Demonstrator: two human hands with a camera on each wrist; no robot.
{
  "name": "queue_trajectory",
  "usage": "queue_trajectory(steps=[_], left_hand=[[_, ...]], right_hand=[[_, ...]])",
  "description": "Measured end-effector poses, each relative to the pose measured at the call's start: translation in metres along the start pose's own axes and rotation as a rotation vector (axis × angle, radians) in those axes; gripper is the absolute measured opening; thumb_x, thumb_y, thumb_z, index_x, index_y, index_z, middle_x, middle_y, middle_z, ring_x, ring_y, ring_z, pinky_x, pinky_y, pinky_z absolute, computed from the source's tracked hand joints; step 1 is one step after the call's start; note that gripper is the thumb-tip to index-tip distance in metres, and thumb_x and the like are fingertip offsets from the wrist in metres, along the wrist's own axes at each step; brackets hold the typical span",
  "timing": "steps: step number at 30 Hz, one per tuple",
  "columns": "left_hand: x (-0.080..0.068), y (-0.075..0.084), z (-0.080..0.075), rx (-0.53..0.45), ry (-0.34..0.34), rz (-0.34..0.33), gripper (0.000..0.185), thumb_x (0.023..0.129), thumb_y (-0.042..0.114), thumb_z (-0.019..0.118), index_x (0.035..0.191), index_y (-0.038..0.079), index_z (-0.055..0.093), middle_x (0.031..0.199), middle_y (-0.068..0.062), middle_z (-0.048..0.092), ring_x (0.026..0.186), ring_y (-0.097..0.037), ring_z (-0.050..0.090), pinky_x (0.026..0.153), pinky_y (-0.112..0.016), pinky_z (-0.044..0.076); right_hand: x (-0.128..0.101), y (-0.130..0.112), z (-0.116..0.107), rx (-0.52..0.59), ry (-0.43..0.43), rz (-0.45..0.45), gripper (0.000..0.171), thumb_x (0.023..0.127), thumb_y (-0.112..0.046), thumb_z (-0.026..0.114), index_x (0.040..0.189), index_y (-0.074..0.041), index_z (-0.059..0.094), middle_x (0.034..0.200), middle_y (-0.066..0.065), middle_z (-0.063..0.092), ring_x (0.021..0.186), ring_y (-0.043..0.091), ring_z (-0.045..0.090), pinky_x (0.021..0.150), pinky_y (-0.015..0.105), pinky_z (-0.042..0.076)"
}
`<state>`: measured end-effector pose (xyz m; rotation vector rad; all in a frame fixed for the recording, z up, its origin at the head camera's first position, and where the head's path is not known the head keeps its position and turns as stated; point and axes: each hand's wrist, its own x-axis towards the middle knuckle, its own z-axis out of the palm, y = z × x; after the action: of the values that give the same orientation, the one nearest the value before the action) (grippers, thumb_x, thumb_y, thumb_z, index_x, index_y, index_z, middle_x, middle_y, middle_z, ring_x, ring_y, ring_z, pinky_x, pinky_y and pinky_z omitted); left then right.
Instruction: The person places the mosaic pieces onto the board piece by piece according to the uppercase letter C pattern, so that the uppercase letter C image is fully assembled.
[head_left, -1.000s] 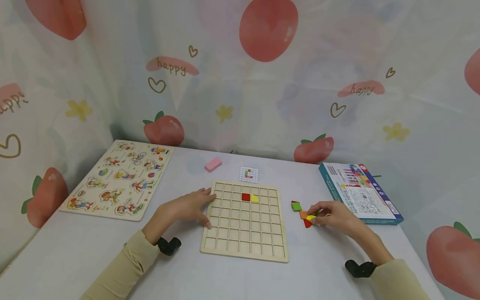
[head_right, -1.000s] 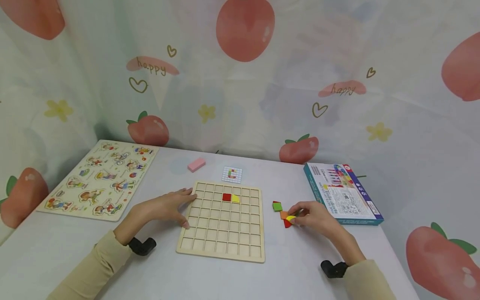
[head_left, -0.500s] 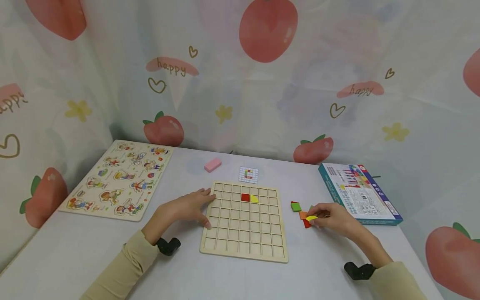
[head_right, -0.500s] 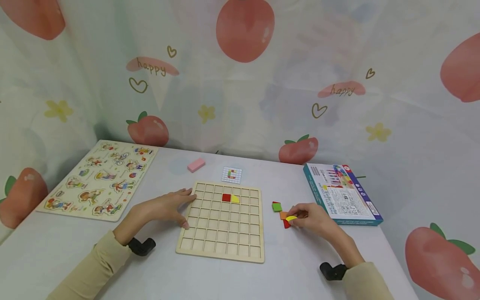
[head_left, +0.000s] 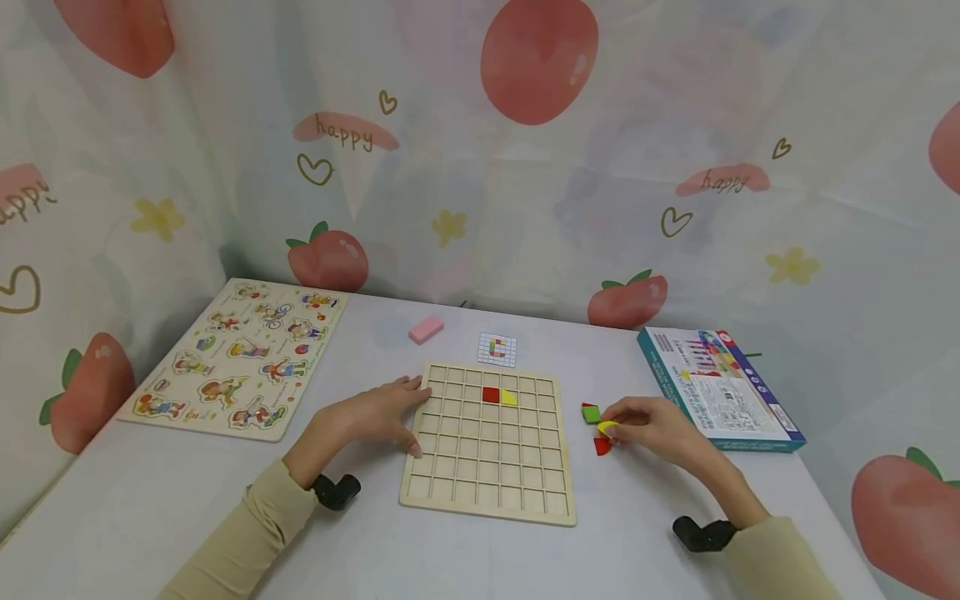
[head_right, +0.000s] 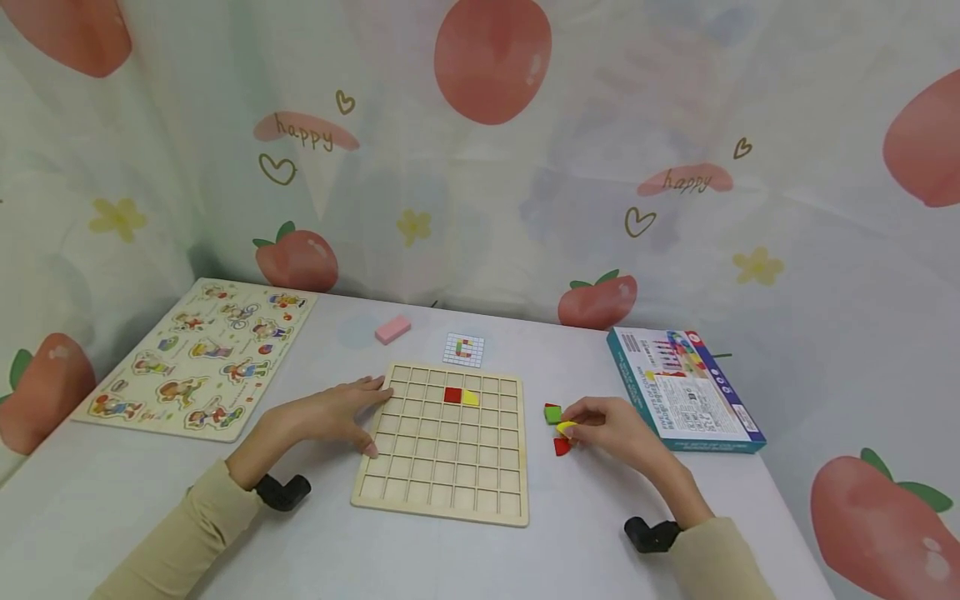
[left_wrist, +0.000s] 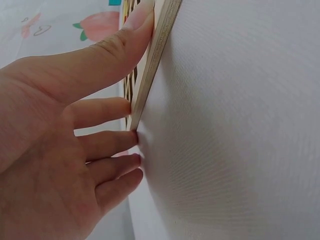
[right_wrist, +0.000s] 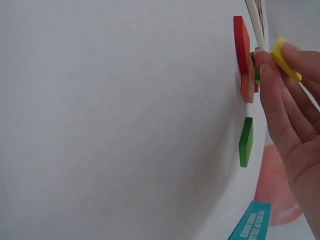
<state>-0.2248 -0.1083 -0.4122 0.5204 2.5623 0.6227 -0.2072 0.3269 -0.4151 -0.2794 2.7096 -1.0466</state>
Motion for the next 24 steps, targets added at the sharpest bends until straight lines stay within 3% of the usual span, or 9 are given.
queue_trajectory(steps=[5, 14, 24], left_hand=[[-0.001, 0.000, 0.000, 0.006, -0.007, -0.001, 0.093, 0.082, 0.031, 0.088, 0.159, 0.009, 0.040, 0.171, -0.014, 0.023, 0.160, -0.035, 0.015, 0.126, -0.060, 0.020], [0.000, -0.003, -0.001, -0.006, -0.014, 0.010, 0.093, 0.082, 0.032, 0.087, 0.159, 0.010, 0.039, 0.171, -0.013, 0.021, 0.160, -0.034, 0.014, 0.127, -0.057, 0.019], [0.000, -0.004, -0.001, 0.016, 0.003, 0.034, 0.095, 0.080, 0.032, 0.089, 0.158, 0.009, 0.041, 0.170, -0.015, 0.024, 0.159, -0.036, 0.017, 0.126, -0.056, 0.022]], right_hand=[[0.009, -0.014, 0.004, 0.000, 0.001, -0.028, 0.022, 0.095, -0.026, 0.075, 0.112, -0.011, 0.076, 0.109, 0.007, 0.074, 0.094, 0.020, 0.064, 0.074, 0.025, 0.057], [0.029, -0.036, 0.015, 0.055, -0.001, -0.029, 0.023, 0.094, -0.026, 0.076, 0.112, -0.011, 0.076, 0.106, 0.007, 0.072, 0.090, 0.021, 0.067, 0.073, 0.029, 0.059], [0.052, -0.057, 0.027, 0.038, -0.026, -0.067, 0.021, 0.094, -0.024, 0.076, 0.111, -0.011, 0.076, 0.100, 0.005, 0.075, 0.083, 0.019, 0.069, 0.081, 0.033, 0.057]])
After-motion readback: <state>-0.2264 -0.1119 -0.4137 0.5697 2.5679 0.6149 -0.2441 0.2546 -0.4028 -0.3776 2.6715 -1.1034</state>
